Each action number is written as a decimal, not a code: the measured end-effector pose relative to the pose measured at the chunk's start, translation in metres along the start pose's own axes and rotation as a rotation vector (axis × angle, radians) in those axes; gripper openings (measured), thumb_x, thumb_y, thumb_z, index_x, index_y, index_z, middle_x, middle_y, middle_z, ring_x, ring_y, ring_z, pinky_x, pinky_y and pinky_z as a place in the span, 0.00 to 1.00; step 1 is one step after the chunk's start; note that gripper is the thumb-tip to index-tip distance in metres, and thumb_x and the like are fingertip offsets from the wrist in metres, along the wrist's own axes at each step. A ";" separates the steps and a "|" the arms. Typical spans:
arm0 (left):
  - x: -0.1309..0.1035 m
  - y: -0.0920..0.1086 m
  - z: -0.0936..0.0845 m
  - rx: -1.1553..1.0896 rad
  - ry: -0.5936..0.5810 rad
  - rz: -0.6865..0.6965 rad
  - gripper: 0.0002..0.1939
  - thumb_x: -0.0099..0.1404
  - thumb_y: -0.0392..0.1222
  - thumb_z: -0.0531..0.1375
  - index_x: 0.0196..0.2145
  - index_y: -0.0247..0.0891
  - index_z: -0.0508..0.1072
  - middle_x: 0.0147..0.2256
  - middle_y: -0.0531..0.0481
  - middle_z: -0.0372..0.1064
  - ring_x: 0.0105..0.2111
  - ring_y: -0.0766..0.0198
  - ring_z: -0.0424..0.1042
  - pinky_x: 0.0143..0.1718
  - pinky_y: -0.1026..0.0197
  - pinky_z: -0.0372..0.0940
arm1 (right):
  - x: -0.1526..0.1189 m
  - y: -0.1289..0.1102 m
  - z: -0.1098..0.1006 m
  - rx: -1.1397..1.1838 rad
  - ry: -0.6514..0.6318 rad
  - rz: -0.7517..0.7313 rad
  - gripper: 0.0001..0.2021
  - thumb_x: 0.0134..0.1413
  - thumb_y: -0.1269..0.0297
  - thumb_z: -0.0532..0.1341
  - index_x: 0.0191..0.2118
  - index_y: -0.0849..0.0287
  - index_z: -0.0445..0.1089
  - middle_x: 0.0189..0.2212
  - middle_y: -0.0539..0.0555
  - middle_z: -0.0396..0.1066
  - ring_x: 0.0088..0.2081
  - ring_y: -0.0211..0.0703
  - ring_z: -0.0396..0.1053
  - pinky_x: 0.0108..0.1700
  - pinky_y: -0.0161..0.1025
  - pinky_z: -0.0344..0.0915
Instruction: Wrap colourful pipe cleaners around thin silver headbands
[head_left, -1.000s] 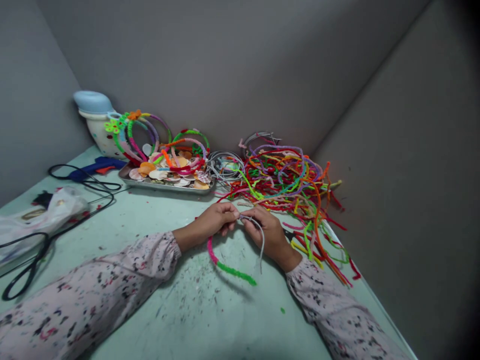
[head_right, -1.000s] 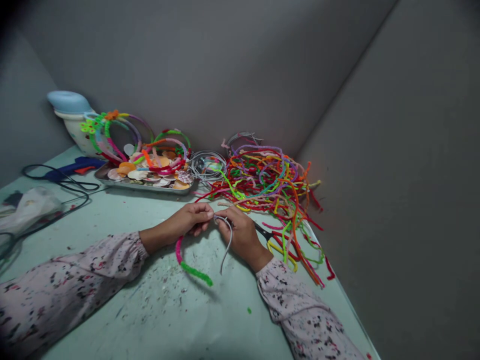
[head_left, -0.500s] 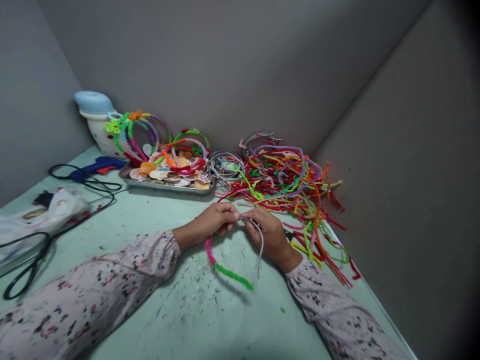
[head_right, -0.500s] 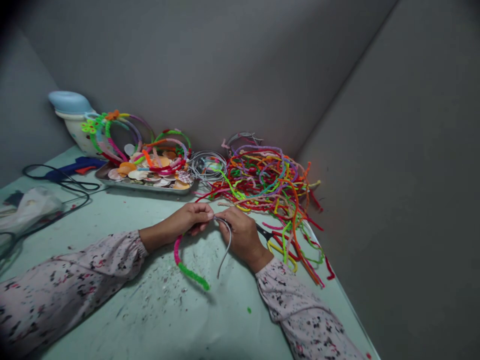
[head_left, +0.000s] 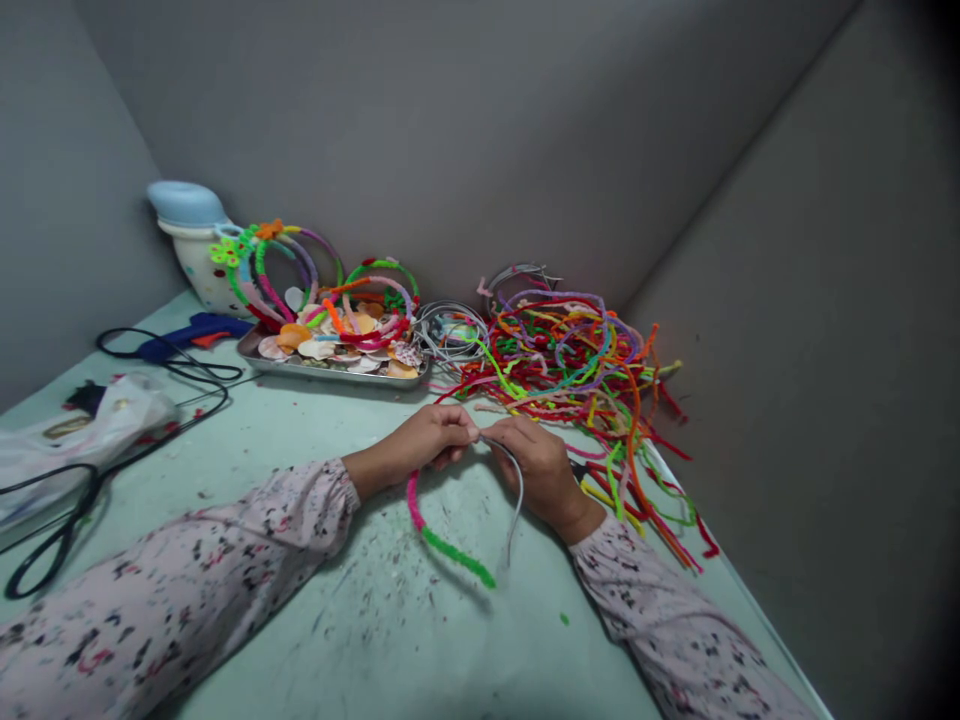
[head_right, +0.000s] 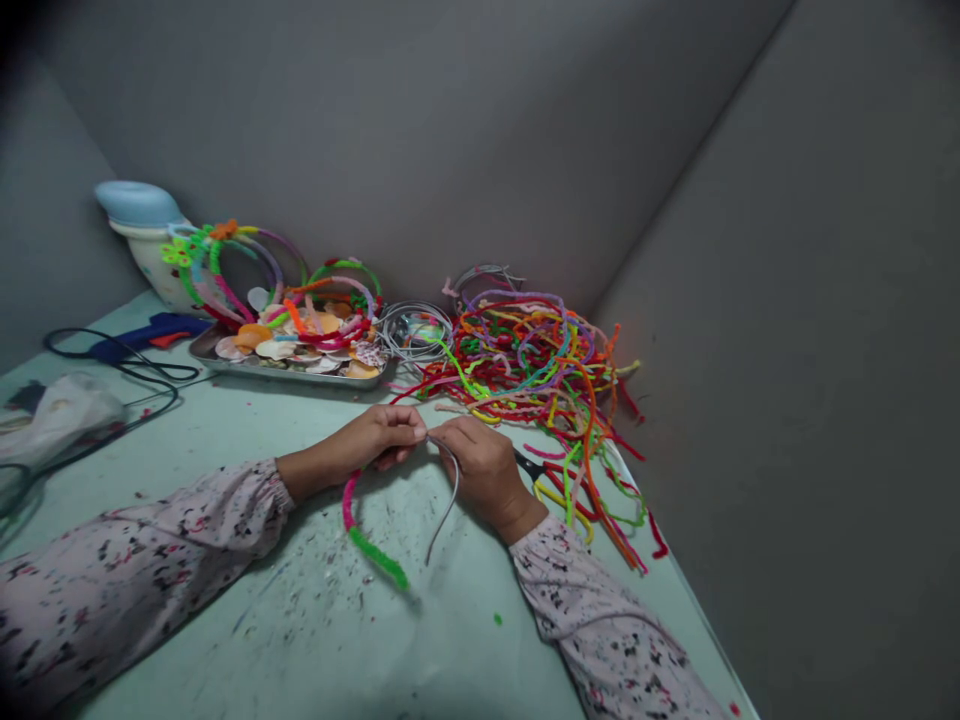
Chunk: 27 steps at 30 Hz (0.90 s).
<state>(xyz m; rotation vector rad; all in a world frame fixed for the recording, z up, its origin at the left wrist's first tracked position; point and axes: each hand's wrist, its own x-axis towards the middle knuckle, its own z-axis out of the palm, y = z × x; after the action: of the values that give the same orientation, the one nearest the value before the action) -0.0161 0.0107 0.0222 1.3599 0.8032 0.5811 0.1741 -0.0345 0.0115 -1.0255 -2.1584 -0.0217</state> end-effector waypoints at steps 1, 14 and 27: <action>0.000 0.000 0.000 -0.001 -0.002 -0.003 0.08 0.57 0.43 0.58 0.28 0.36 0.66 0.17 0.58 0.60 0.13 0.75 0.53 0.14 0.70 0.47 | 0.000 0.000 0.000 -0.007 0.005 -0.009 0.10 0.58 0.73 0.55 0.41 0.57 0.70 0.35 0.55 0.71 0.38 0.43 0.68 0.39 0.38 0.65; -0.001 0.002 0.003 -0.018 0.022 0.009 0.10 0.57 0.45 0.59 0.28 0.36 0.65 0.17 0.57 0.59 0.13 0.75 0.53 0.14 0.70 0.47 | 0.002 0.000 0.002 0.040 0.008 0.036 0.09 0.57 0.72 0.55 0.41 0.56 0.69 0.35 0.55 0.71 0.39 0.43 0.68 0.41 0.40 0.66; 0.000 0.000 0.006 -0.012 0.064 0.028 0.10 0.59 0.46 0.58 0.29 0.36 0.65 0.18 0.57 0.61 0.13 0.75 0.54 0.14 0.70 0.47 | 0.006 -0.003 0.000 0.066 0.079 0.083 0.08 0.55 0.72 0.57 0.39 0.57 0.70 0.34 0.55 0.71 0.38 0.43 0.68 0.41 0.41 0.67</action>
<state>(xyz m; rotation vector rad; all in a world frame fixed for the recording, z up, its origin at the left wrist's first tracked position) -0.0117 0.0074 0.0220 1.3488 0.8326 0.6535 0.1697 -0.0329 0.0160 -1.0573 -2.0310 0.0473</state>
